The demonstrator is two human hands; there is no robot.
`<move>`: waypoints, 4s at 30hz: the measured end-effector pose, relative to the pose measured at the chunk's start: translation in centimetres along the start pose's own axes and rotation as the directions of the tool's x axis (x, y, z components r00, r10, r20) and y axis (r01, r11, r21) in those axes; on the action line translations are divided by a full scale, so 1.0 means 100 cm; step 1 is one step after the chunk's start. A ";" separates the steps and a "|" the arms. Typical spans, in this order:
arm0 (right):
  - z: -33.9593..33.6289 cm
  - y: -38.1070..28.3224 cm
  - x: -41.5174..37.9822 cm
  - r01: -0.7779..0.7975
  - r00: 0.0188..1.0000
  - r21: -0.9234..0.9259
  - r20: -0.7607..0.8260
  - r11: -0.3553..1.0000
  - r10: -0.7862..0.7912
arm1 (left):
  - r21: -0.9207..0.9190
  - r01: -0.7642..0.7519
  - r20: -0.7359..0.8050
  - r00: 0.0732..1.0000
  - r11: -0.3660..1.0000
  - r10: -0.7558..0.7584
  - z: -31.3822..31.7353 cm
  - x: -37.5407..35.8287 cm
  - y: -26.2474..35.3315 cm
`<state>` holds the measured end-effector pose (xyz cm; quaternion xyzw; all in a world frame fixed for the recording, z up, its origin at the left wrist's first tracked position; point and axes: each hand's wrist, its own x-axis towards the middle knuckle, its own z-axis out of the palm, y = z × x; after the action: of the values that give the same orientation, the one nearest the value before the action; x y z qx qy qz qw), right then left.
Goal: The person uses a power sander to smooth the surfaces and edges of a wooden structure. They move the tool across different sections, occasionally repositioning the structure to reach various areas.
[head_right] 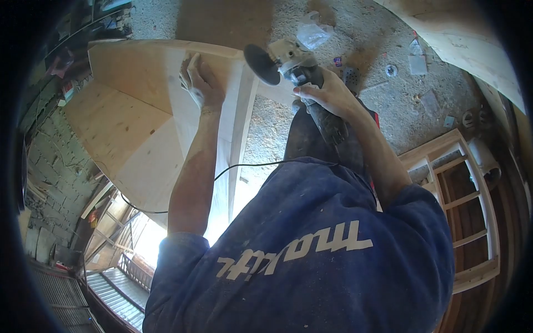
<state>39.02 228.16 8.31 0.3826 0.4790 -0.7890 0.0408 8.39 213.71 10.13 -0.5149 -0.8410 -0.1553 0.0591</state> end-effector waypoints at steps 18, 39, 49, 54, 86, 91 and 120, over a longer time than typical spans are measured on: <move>-0.026 -0.038 0.021 -0.019 0.984 -0.192 0.171 0.981 0.053 | 0.022 0.037 -0.004 0.999 0.999 -0.037 -0.002 -0.001 0.002; -0.037 -0.027 0.017 -0.118 0.986 -0.163 0.100 0.980 0.135 | -0.026 0.023 0.002 1.000 0.999 -0.022 0.000 -0.002 -0.006; 0.044 -0.014 -0.026 0.046 0.993 -0.059 -0.110 0.997 -0.052 | -0.023 0.007 0.008 1.000 1.000 -0.007 0.000 -0.002 -0.004; 0.048 0.004 -0.014 -0.035 0.994 -0.010 -0.101 0.999 0.034 | -0.005 0.016 -0.017 1.000 1.000 -0.017 0.001 -0.002 -0.002; 0.085 0.029 -0.019 -0.064 0.970 0.290 -0.207 0.955 0.128 | -0.004 0.016 -0.067 0.998 1.000 -0.017 0.002 -0.003 -0.002; 0.084 0.012 -0.024 -0.118 0.971 0.426 -0.141 0.897 0.194 | -0.017 0.034 -0.082 0.996 0.999 -0.035 0.004 -0.002 -0.002; 0.054 -0.064 -0.034 -0.203 0.976 0.186 -0.047 0.962 0.215 | -0.092 0.042 -0.106 0.993 0.995 -0.052 0.006 -0.004 -0.006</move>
<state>35.64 226.32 16.46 0.4590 0.3639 -0.8072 0.0731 8.08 213.37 9.32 -0.4879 -0.8406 -0.2217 0.0779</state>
